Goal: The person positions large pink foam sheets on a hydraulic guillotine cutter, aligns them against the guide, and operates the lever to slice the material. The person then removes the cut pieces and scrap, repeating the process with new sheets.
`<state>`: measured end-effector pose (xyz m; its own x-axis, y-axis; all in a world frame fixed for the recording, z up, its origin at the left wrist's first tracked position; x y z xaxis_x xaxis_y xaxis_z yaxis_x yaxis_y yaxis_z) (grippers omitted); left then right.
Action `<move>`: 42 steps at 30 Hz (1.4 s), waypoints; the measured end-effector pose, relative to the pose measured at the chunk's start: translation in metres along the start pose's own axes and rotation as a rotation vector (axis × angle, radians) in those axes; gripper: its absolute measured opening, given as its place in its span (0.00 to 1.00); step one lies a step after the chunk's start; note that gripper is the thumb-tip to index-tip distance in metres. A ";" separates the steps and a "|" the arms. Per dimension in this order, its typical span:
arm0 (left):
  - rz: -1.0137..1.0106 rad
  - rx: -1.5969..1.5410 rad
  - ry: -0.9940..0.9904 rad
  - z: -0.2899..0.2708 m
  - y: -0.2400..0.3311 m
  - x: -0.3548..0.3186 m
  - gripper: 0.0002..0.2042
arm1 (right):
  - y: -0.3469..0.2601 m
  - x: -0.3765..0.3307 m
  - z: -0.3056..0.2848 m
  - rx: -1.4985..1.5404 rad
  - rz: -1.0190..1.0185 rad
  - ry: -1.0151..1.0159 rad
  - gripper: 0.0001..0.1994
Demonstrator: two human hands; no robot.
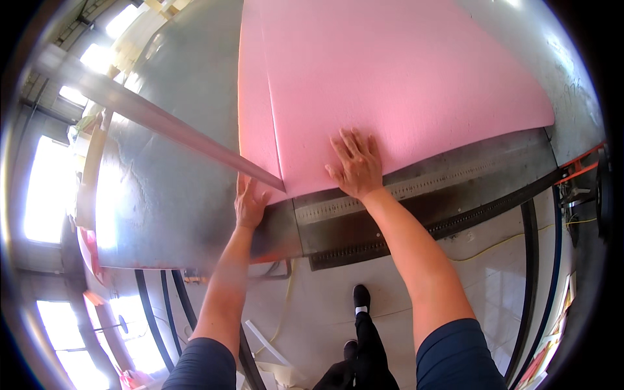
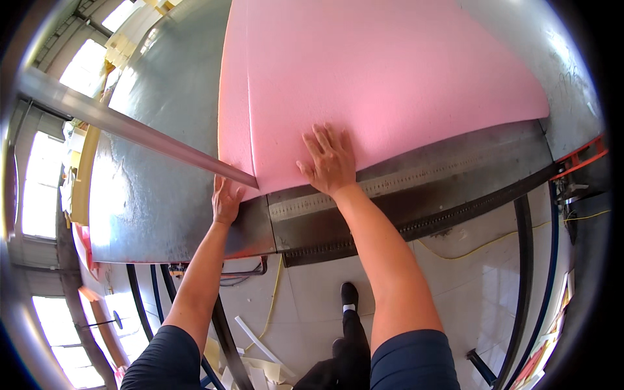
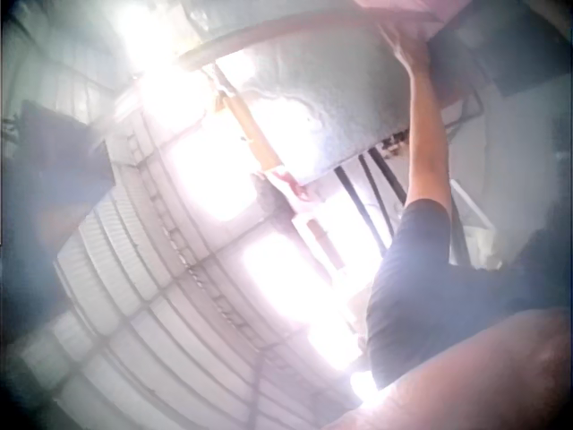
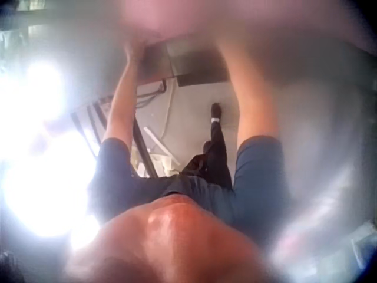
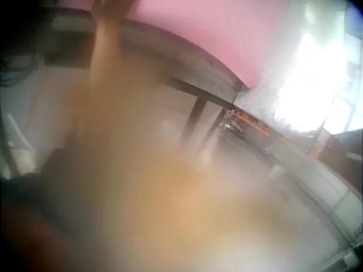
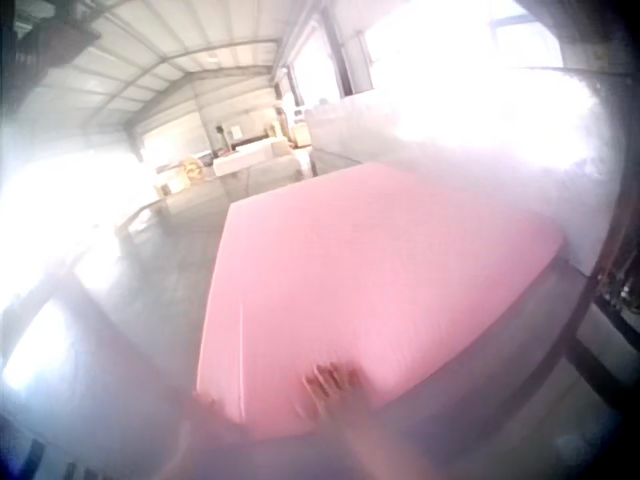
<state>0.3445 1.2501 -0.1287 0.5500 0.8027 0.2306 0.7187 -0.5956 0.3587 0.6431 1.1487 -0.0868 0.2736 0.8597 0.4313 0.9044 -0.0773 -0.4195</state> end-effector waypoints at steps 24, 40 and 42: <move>-0.044 -0.118 0.010 -0.047 0.021 0.011 0.38 | -0.020 0.023 -0.001 -0.005 0.039 -0.229 0.30; -0.117 -0.128 -0.116 -0.048 0.013 0.003 0.38 | -0.025 0.016 0.018 -0.100 0.009 -0.375 0.33; -0.121 -0.143 -0.107 -0.048 0.012 0.004 0.38 | -0.025 0.017 0.020 -0.125 -0.007 -0.387 0.33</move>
<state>0.3354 1.2479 -0.0802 0.5110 0.8555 0.0836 0.7190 -0.4786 0.5040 0.6181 1.1753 -0.0848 0.1455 0.9852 0.0911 0.9451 -0.1112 -0.3072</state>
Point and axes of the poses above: each hand's wrist, its own x-axis towards the middle knuckle, its own z-axis out of the palm, y = z × x, the point moved 9 cm from there along x, towards the middle knuckle, and after that the axes turned 5 degrees about z, right-handed, at the moved point
